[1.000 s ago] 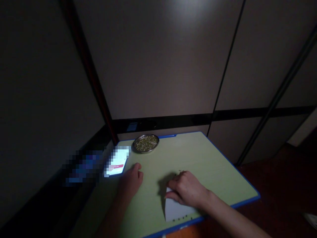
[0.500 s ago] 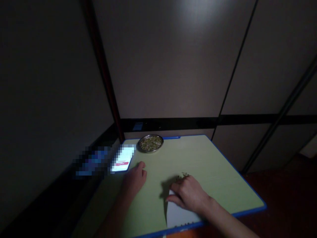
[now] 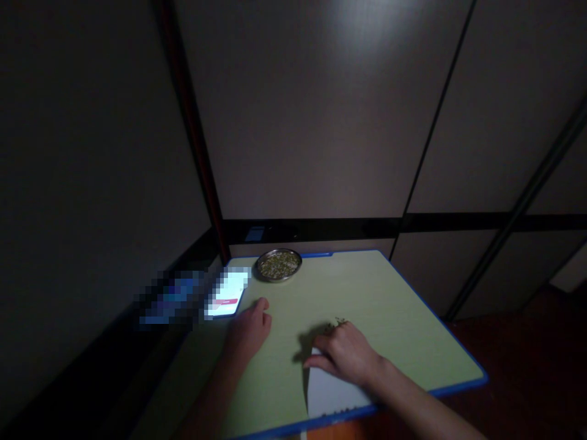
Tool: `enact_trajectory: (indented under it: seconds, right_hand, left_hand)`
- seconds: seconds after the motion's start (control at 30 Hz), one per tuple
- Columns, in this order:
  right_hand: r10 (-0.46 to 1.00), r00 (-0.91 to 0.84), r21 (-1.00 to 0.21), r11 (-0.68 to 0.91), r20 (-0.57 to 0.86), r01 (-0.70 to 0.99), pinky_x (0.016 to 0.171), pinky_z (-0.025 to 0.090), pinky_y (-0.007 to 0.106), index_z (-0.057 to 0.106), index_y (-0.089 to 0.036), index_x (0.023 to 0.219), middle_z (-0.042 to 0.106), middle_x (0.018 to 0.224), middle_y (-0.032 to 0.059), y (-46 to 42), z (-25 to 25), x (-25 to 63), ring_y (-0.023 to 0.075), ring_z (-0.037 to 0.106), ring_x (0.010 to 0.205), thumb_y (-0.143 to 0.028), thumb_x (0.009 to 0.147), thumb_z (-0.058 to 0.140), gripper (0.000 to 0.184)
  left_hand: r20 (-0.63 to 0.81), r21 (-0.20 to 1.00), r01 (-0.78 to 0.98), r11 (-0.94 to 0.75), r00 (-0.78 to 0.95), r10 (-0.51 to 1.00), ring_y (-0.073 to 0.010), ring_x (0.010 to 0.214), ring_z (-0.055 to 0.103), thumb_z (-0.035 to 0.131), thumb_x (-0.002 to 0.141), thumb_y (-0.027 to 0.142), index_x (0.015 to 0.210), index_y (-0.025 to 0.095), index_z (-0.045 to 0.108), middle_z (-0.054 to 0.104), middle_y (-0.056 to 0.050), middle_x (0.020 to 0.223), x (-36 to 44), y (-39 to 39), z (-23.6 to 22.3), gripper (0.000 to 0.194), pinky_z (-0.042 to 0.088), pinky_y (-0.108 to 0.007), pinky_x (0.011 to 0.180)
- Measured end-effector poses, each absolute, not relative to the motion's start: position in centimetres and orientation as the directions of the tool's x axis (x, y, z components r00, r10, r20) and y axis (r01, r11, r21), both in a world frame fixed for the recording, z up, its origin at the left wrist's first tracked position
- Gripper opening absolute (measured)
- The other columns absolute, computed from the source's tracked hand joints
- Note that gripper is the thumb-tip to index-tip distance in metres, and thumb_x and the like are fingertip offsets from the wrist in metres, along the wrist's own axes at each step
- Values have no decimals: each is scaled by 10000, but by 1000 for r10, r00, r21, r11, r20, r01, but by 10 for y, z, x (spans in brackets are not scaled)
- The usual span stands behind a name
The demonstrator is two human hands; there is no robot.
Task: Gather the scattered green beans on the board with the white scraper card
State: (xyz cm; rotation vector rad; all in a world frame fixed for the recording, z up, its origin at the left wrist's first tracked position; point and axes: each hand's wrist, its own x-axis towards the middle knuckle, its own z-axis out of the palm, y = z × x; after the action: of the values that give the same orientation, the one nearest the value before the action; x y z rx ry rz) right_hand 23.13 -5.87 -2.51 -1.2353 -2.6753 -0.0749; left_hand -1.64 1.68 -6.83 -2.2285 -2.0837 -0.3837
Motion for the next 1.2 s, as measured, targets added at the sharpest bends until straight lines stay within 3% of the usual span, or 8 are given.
enact_trajectory:
  seconds: [0.5, 0.73, 0.9, 1.07, 1.2]
  right_hand:
    - [754, -614, 13, 629, 233, 777, 555, 328, 264, 635, -211, 812, 697, 681, 49, -67, -13, 240, 180, 637, 594, -664, 888, 306, 565]
    - [898, -288, -81, 331, 332, 940, 555, 291, 254, 589, -229, 796, 703, 715, 33, -58, 10, 301, 180, 647, 654, -592, 921, 342, 457]
    - [959, 9, -151, 35, 283, 988, 595, 316, 260, 586, -210, 861, 706, 800, 86, -36, 0, 351, 218, 655, 769, -466, 944, 376, 342]
    - [989, 88, -338, -45, 115, 940, 684, 363, 253, 612, -162, 906, 700, 899, 118, -13, -13, 370, 212, 642, 904, -269, 926, 397, 241]
    - [992, 69, -350, -28, 105, 936, 709, 382, 247, 623, -146, 930, 702, 922, 114, -4, -17, 366, 198, 640, 915, -204, 905, 393, 239]
  left_hand:
    - [245, 103, 990, -94, 66, 967, -166, 734, 629, 370, 870, 226, 1007, 232, 499, 673, -21, 813, -18, 18, -70, 188, 307, -254, 593]
    - [236, 128, 986, -103, 71, 969, -179, 737, 631, 372, 861, 224, 999, 238, 497, 683, -26, 852, -20, 21, -73, 186, 318, -261, 586]
    - [216, 166, 981, -100, 63, 974, -172, 807, 644, 382, 861, 210, 1014, 233, 502, 697, -31, 913, -19, 19, -67, 196, 351, -257, 631]
    - [218, 173, 980, -101, 62, 974, -173, 814, 647, 367, 868, 199, 1005, 228, 503, 702, -36, 939, -17, 14, -62, 195, 362, -265, 647]
    - [229, 159, 983, -89, 51, 972, -177, 831, 648, 364, 866, 193, 1003, 229, 505, 704, -36, 946, -18, 15, -63, 200, 370, -270, 661]
